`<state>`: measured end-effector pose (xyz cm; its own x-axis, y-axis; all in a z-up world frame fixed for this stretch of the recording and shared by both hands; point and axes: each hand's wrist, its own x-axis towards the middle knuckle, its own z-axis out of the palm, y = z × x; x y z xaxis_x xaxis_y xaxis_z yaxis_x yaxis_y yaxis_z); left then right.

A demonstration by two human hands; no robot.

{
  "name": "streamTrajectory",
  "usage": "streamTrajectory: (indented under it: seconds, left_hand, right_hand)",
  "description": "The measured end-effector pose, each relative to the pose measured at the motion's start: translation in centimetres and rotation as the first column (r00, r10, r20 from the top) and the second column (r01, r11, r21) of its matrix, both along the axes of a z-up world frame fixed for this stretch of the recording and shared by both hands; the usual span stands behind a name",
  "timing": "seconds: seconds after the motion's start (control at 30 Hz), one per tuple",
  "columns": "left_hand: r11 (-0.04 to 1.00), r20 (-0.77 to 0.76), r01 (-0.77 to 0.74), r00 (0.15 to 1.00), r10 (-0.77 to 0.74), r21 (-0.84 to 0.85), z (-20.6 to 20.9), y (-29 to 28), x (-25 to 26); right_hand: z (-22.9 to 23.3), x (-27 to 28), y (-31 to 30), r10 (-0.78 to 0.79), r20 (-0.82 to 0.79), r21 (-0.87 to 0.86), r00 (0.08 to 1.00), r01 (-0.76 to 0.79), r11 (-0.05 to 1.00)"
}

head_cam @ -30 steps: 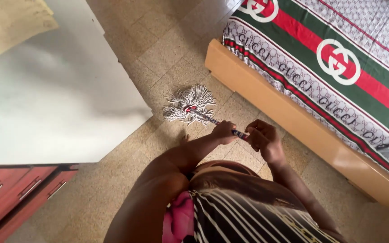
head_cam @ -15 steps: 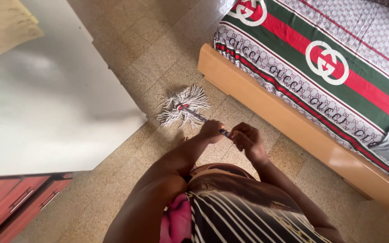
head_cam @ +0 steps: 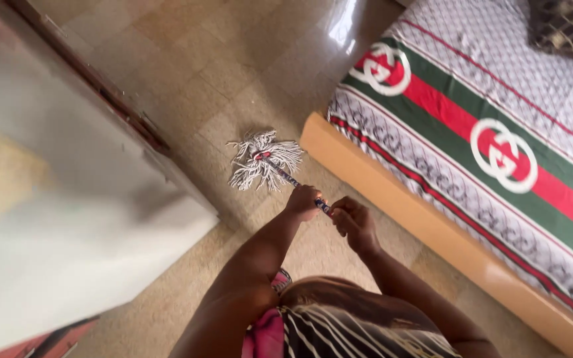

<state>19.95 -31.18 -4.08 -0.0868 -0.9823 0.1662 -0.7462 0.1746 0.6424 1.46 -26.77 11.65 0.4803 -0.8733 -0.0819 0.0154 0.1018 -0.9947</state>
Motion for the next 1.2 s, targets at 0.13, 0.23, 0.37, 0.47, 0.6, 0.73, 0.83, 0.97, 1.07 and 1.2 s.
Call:
streamTrajectory:
  seconds: [0.13, 0.23, 0.37, 0.47, 0.6, 0.73, 0.83, 0.97, 1.07, 1.2]
  left_hand:
    - [0.992, -0.032, -0.051, 0.998, 0.055, 0.114, 0.8, -7.3, 6.0]
    - [0.97, -0.044, -0.186, 0.98, 0.195, 0.155, 0.3, -13.6, 10.1]
    - [0.973, 0.034, -0.122, 0.992, 0.117, 0.196, -0.9, -20.7, 15.7]
    - [0.974, 0.007, -0.171, 0.985, 0.172, 0.149, 1.1, -23.4, 17.8]
    - [0.963, -0.05, -0.201, 0.976, 0.213, 0.179, 0.4, -26.2, 18.6]
    - [0.921, -0.14, -0.174, 0.962, 0.236, 0.35, -0.6, -25.1, 16.9]
    - [0.971, -0.21, -0.178, 0.955, 0.21, 0.16, -1.7, -22.6, 14.8]
    - [0.94, -0.137, -0.173, 0.966, 0.221, 0.295, -0.2, -16.2, 11.2]
    - [0.941, -0.12, -0.166, 0.97, 0.209, 0.295, 0.4, -11.1, 7.6]
    - [0.95, -0.088, -0.123, 0.984, 0.154, 0.287, 1.3, -5.1, 1.7]
  right_hand:
    - [0.6, 6.8, -7.2, 0.004, -0.032, 0.01, 0.999, -0.004, 1.0]
    - [1.8, 11.7, -12.8, -0.011, -0.084, -0.075, 0.996, 0.005, 0.997]
    - [1.1, 17.1, -19.9, -0.012, -0.003, -0.068, 1.0, 0.012, 0.998]
    - [1.0, 19.6, -24.0, -0.043, 0.086, -0.043, 0.995, 0.047, 0.998]
    - [2.4, 20.7, -26.3, -0.067, 0.173, -0.057, 0.983, 0.078, 0.995]
    - [2.6, 19.3, -24.7, -0.097, 0.084, -0.045, 0.992, 0.101, 0.994]
    - [1.8, 17.0, -21.8, -0.126, -0.077, -0.022, 0.989, 0.125, 0.992]
    - [1.3, 12.5, -16.5, -0.053, -0.027, 0.012, 0.998, 0.053, 0.999]
    - [2.6, 8.6, -12.1, -0.023, -0.155, -0.009, 0.988, 0.022, 1.0]
    - [3.8, 3.0, -6.3, -0.006, -0.152, 0.023, 0.988, 0.01, 1.0]
